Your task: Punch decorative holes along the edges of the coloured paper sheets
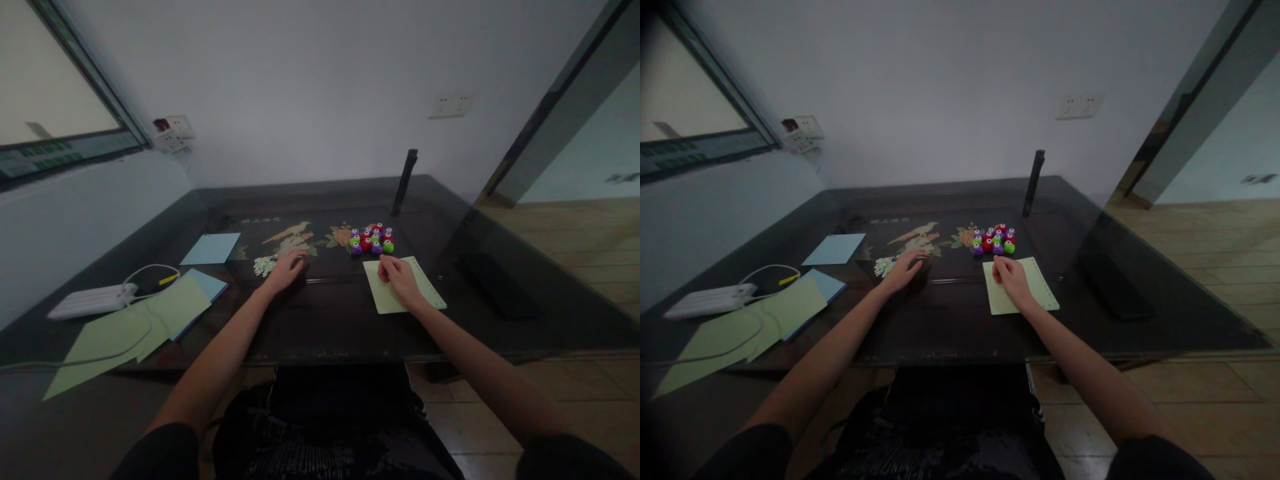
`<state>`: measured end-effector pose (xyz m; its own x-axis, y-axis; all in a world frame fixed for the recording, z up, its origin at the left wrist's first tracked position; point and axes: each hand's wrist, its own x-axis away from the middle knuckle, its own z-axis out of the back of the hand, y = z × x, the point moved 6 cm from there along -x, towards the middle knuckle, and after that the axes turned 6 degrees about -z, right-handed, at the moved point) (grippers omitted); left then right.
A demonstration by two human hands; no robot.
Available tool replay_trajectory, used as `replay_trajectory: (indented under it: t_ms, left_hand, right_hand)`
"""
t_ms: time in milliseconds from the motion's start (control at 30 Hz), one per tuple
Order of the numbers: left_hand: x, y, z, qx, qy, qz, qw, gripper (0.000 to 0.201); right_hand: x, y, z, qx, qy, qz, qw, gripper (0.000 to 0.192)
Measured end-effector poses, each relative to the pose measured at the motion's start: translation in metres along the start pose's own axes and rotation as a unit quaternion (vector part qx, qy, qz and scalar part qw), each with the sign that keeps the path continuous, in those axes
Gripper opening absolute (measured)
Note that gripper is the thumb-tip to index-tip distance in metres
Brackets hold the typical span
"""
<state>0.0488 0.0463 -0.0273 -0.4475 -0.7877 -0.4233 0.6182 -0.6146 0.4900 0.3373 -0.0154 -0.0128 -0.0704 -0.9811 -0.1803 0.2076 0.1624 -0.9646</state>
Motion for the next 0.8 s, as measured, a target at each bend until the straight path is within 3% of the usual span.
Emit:
replay_trajectory:
  t_ms: [267, 533, 800]
  left_hand:
    - [0.003, -0.009, -0.003, -0.080, -0.072, 0.026, 0.994, 0.033]
    - [0.002, -0.011, 0.000, -0.081, -0.060, -0.032, 0.994, 0.033]
    - [0.001, -0.013, 0.001, -0.086, -0.055, -0.032, 0.994, 0.032]
  right_hand:
    - [0.000, -0.001, 0.000, 0.012, 0.003, -0.002, 1.000, 0.046]
    - [0.000, 0.000, -0.001, 0.015, -0.005, 0.004, 1.000, 0.045]
    - [0.000, -0.001, -0.003, 0.018, -0.016, 0.003, 1.000, 0.045]
